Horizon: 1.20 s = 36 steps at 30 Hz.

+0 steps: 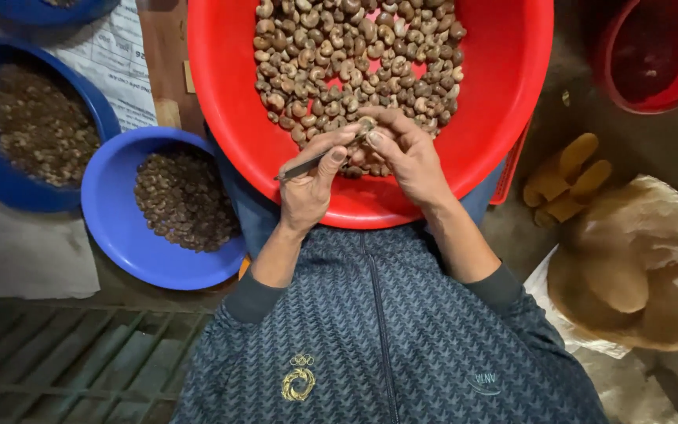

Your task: A person manually peels nuts using a small metal tool and sorts them into different plastic bowls while sitting on the floor.

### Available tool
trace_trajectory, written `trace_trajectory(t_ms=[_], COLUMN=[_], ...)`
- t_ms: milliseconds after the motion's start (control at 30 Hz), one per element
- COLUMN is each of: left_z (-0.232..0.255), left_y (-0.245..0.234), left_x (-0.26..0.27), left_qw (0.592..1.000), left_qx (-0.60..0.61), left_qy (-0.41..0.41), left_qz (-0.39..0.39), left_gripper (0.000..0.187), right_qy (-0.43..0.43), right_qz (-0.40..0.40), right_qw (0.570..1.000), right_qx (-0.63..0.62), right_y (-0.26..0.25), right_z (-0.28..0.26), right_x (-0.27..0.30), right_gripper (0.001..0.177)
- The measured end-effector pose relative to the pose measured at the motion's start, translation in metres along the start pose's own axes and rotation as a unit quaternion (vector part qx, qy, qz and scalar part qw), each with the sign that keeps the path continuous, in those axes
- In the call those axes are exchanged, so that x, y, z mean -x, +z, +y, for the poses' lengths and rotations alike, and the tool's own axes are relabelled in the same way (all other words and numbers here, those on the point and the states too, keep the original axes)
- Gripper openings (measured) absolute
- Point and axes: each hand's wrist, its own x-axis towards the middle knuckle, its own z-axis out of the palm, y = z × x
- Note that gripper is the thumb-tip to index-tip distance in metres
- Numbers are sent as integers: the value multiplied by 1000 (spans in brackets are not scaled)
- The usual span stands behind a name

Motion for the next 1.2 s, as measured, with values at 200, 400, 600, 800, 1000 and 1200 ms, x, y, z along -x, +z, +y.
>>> trace_trajectory(t_ms=[200,400,600,800,1000,1200], left_z=[5,-1,2,-7,0,-8], left_y=[5,5,1,-2,-2,-7], left_x=[-5,-4,-5,-4,-8,-1], left_qw=[1000,1000,1000,1000,999,1000], left_qx=[-17,-21,-15,-14,-13,-9], left_qy=[-4,-16,-14,-3,-6,-17], left_qz=[-13,0,-9,-15,-40,-24], left_gripper=[20,20,20,19,19,21], right_qy=[-59,-27,-5,9,10,-19], right_qz=[20,24,12,19,-11,-36], right_qw=[997,999,999,998,999,996], right_qx=[53,3,-33,-64,32,84], right_y=[-6,5,20,13,3,11], right_z=[11,5,-22,-14,-12,-18], right_x=[3,3,5,9,9,7], right_gripper=[44,40,36,33,31,40])
